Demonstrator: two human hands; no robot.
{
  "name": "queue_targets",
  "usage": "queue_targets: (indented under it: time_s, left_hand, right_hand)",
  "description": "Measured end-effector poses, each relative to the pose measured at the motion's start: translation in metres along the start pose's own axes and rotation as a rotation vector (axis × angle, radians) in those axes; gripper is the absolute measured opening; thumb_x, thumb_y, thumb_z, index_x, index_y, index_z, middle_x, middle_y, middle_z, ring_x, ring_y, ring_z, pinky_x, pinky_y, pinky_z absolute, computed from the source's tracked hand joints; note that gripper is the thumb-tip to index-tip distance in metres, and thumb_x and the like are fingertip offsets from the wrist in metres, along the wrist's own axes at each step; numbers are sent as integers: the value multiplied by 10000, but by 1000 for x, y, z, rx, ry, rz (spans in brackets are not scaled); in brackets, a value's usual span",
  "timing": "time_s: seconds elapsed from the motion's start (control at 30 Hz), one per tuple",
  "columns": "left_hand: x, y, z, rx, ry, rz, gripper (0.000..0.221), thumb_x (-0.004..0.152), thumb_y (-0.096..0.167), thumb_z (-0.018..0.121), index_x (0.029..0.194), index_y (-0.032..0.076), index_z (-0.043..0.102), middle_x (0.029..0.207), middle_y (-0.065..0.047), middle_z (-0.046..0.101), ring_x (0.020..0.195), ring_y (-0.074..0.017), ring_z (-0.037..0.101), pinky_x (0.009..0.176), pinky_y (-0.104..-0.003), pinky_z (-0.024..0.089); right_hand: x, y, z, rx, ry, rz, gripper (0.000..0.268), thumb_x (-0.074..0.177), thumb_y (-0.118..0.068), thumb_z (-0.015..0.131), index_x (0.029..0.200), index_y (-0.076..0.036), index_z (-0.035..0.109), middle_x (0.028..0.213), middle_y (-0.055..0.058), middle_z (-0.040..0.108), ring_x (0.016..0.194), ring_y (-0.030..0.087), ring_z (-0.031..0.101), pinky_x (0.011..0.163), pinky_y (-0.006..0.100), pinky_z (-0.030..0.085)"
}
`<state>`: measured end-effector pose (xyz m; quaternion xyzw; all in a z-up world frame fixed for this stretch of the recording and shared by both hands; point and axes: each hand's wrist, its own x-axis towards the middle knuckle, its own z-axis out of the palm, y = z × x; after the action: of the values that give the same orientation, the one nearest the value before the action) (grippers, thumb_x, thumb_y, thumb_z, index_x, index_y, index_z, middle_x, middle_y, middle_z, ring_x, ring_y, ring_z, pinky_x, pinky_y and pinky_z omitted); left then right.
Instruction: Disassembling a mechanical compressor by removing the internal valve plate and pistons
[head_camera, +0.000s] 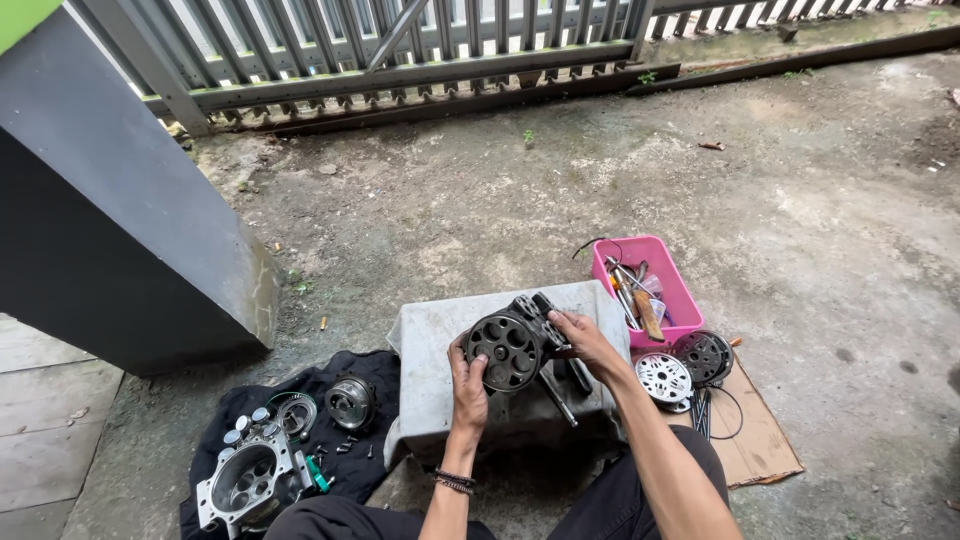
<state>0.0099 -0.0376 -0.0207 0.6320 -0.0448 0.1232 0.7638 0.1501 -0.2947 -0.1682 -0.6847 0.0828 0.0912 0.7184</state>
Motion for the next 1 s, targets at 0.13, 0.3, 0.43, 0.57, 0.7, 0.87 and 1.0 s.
queue_targets:
  time_s: [0.13,0.3,0.43,0.57,0.7,0.87,1.0]
  left_hand:
    - [2,-10,-7,-6,24,-18,411,968,210,526,1361,94,503,1209,-108,448,1185,-216,457,1141,-387,304]
    - [1,-25,-8,97,-27,9,428,990,269,509,1384,103,505,1168,-98,450,1163,-237,479,1129,-405,316]
    - [0,-31,0,166,-39,70,459,979,286,539,1396,97,504,1185,-119,472,1186,-269,499,1122,-404,321]
    - [-3,-28,3,182,-25,84,422,1013,322,501,1373,104,540,1150,-116,493,1142,-264,534,1084,-402,366]
    - [-1,-26,3,207,-27,107,403,1032,322,503,1365,98,545,1138,-121,502,1122,-272,543,1062,-397,379]
    - [-2,-30,-3,186,-86,96,476,964,294,559,1402,109,525,1168,-117,488,1138,-255,518,1076,-403,361]
    - [-3,-33,-7,176,-135,79,575,896,269,566,1437,93,486,1180,-142,455,1135,-279,481,1078,-414,337]
  right_hand:
    - [15,13,-4,-8,8,-8,534,968,-474,723,1283,-44,686,1081,92,737,945,187,679,770,434,603]
    - [-26,-23,12,21,30,24,508,958,-449,722,1279,-57,693,1026,78,757,849,170,720,707,368,627]
    - [-52,-39,18,66,46,56,559,955,-476,717,1329,-62,667,1037,70,753,864,169,707,724,393,618]
    - [-53,-29,12,107,54,86,585,950,-491,720,1355,-74,657,1125,99,745,942,210,712,734,402,613]
    - [-84,-65,32,112,59,89,600,950,-500,710,1377,-82,644,1164,96,738,974,211,704,750,406,604]
    - [-59,-33,17,112,64,87,610,949,-512,719,1387,-96,638,1186,82,733,1005,209,696,799,421,589]
    - [-52,-20,12,111,71,87,635,950,-533,721,1415,-111,625,1224,83,719,1063,223,671,900,501,538]
